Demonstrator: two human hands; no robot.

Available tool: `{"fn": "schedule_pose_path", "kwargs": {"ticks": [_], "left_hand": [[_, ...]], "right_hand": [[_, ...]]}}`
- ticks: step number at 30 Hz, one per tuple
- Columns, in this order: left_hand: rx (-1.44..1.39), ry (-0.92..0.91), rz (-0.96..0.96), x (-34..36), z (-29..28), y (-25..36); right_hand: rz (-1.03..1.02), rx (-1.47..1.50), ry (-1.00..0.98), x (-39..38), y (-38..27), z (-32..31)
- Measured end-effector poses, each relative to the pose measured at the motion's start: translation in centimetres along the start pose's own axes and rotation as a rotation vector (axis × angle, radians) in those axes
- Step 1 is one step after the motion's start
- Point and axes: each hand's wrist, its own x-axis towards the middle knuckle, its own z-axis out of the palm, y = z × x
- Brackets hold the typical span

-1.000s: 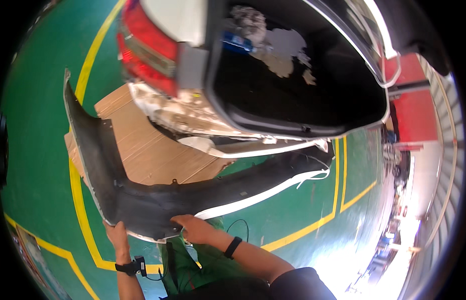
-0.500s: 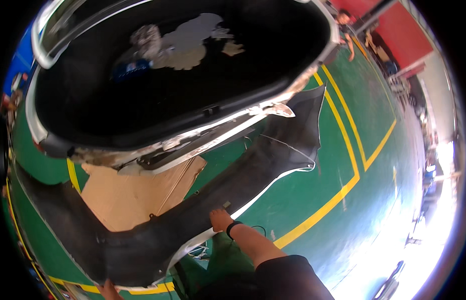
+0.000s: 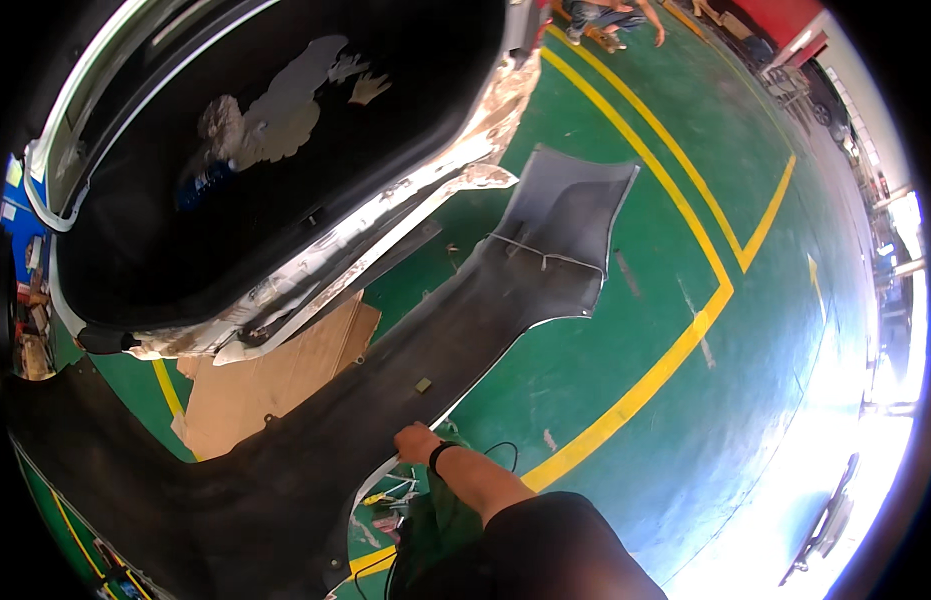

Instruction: The person uses a hex key to unscrew a fastener from a car's rear quarter panel, removes the bumper cover by hand, and then pushes the bumper cover back onto the vehicle's mounting brackets.

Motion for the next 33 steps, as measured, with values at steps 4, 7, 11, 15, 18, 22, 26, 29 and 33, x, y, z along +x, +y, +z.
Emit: {"fn": "schedule_pose_path", "kwargs": {"ticks": [4,7,11,15,18,22,26,29,33], "left_hand": [[-0.042,-0.040,0.052,-4.4,-0.7,-1.6],[-0.079,-0.083,0.086,-8.0,-0.8,-3.2],[-0.083,-0.121,0.118,-13.4,-1.9,-4.6],[-0.061,-0.162,0.137,-19.0,-2.3,-5.4],[-0.039,-0.178,0.148,-23.2,-2.6,-5.9],[-0.001,-0.181,0.132,-27.8,-2.7,-7.1],[0.007,-0.175,0.137,-32.9,-3.2,-7.8],[0.007,-0.145,0.115,-37.5,-4.4,-9.2],[0.026,-0.164,0.120,-45.0,-3.5,-9.8]], "right_hand": [[-0.149,0.013,0.114,-5.5,0.4,-0.7],[-0.180,-0.020,0.148,-12.0,1.3,-2.0],[-0.187,-0.077,0.126,-22.3,1.6,-3.2],[-0.129,-0.131,0.013,-31.5,3.8,-2.8],[-0.083,-0.140,-0.035,-37.4,6.1,-0.4],[-0.053,-0.093,0.014,-42.5,8.4,1.0],[-0.019,-0.076,0.084,-49.7,12.4,1.1],[0.016,-0.063,0.089,-54.1,14.7,1.0],[0.049,-0.015,0.063,-63.6,19.5,0.6]]}}
